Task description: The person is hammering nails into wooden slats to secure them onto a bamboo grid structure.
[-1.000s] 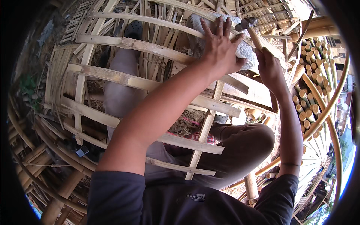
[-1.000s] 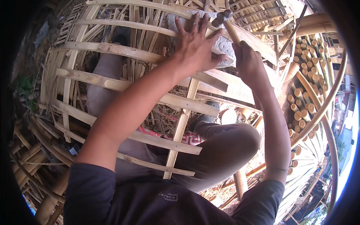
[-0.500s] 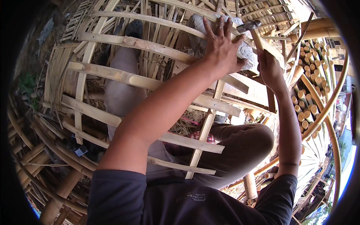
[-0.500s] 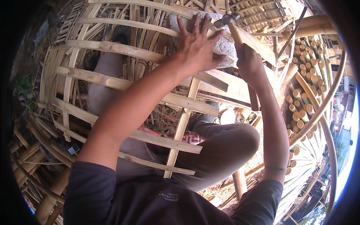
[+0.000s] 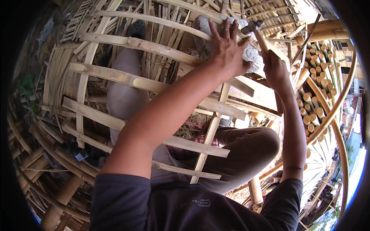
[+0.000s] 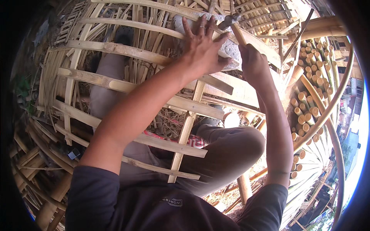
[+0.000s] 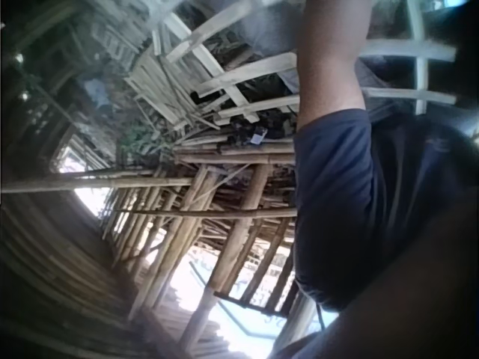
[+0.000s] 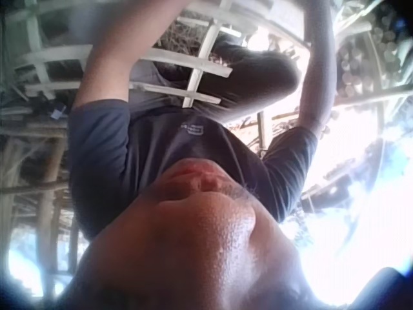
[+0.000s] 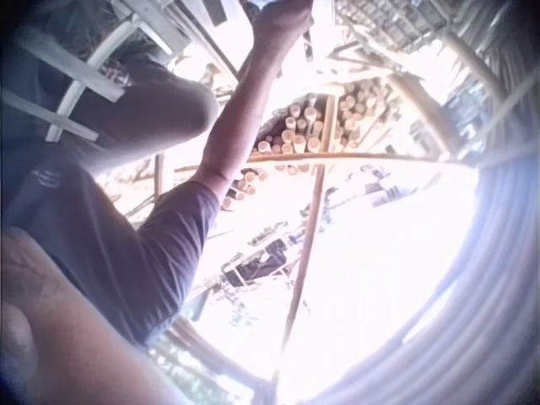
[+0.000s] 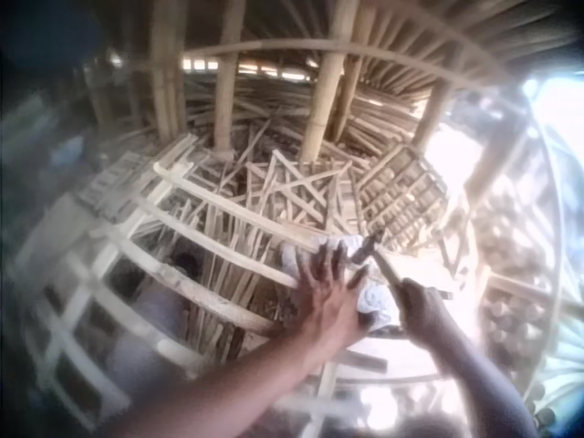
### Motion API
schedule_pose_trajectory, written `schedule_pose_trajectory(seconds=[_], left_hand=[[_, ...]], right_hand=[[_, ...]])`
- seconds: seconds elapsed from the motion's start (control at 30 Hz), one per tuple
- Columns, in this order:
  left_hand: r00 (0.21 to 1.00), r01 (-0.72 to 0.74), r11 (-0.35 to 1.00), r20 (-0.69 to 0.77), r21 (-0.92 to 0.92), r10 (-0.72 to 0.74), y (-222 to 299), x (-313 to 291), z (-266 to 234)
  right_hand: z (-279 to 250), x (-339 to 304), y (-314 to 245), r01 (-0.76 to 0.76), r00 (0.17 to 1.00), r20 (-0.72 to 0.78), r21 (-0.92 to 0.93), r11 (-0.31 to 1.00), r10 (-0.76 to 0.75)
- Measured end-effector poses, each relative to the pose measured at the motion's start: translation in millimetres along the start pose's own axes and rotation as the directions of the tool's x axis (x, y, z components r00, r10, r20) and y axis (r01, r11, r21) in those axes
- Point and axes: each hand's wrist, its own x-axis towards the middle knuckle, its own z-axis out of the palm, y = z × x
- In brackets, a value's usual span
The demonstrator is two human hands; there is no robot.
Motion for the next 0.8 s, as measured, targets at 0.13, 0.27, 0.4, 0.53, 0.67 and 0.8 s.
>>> schedule_pose_trajectory(seconds=[0.13, 0.27, 0.4, 0.53, 0.67, 0.8], left_hand=[[1.0, 0.008, 1.0, -0.008, -0.002, -0.008, -4, -4, 5], [0.998, 0.022, 0.999, 0.05, 0.035, -0.023, 2, -2, -6], [0.998, 0.03, 1.0, 0.051, 0.005, -0.031, 0, -4, -7], [1.0, 0.008, 1.0, 0.013, 0.027, -0.008, -1, -2, -5], [0.989, -0.066, 0.991, -0.137, -0.113, 0.05, -10, 2, 9], [0.99, 0.085, 0.996, -0.112, 0.019, -0.082, -41, 29, -18]], right_hand=[[-13, 6, -24, -0.426, 0.894, -0.024, 0.258, 0.867, 0.447], [-10, -3, 0, -0.229, 0.966, 0.151, 0.139, 0.963, 0.208], [-30, -5, -35, -0.507, 0.842, 0.109, 0.498, 0.703, 0.529], [-38, -8, -46, -0.513, 0.793, 0.263, 0.775, 0.37, 0.55], [-15, -18, -32, -0.49, 0.82, 0.176, 0.707, 0.509, 0.545], [-3, -28, -11, -0.356, 0.903, -0.094, 0.379, 0.854, 0.419]])
